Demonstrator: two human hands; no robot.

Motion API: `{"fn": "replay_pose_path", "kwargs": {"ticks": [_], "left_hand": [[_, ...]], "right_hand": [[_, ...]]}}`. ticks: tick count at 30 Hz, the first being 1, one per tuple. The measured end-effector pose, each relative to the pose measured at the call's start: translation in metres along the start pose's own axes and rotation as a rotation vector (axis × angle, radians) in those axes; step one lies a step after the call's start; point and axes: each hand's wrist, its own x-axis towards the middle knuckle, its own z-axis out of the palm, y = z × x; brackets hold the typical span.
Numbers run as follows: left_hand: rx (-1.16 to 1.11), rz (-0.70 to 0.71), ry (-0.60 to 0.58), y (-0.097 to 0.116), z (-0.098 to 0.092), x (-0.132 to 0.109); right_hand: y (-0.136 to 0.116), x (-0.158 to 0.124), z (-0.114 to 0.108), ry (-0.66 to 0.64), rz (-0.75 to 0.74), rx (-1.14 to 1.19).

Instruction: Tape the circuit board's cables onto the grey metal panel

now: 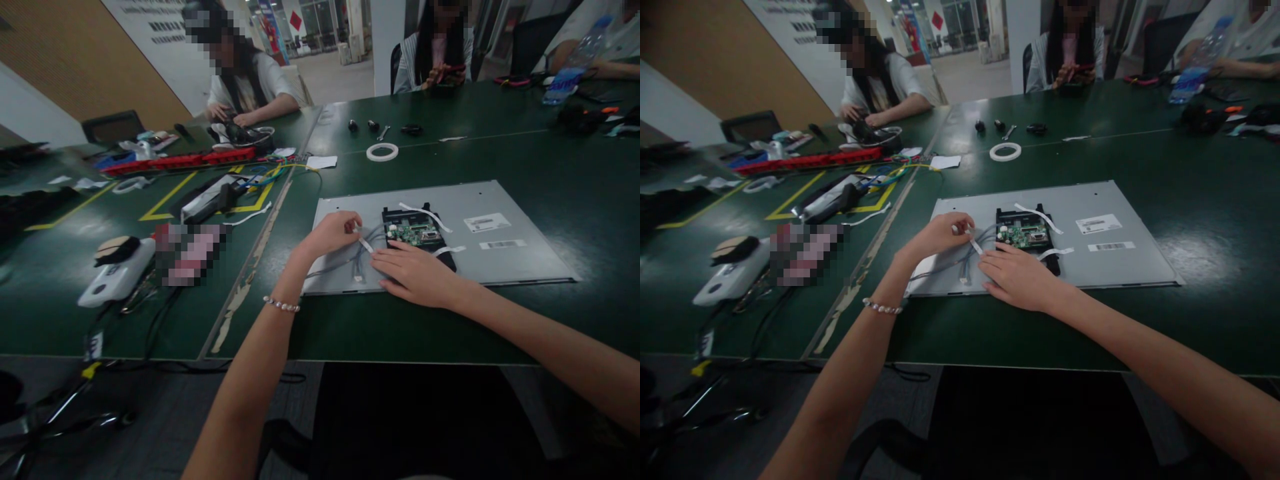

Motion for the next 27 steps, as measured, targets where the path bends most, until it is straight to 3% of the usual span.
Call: {"fn": "replay_pose_path", "kwargs": {"ticks": [4,10,19,27], "left_hand": [[0.052,0.034,0.076,-0.004,0.001,0.0],[0.048,0.025,0.064,-0.011,0.002,0.0],[0.42,-0.083,0.181,-0.006,0.001,-0.005],[0.412,-0.176,0.284,0.001,-0.003,-0.007]], "right_hand": [[0.0,-0.001,0.001,0.012,-0.013,-0.003],[-0.002,-0.003,-0.005,0.027,-0.035,0.01],[-0.003,-0.011,-0.017,0.131,-0.134,0.033],[-0.021,-0.01,-0.01,0.006,-0.289,0.151]]}}
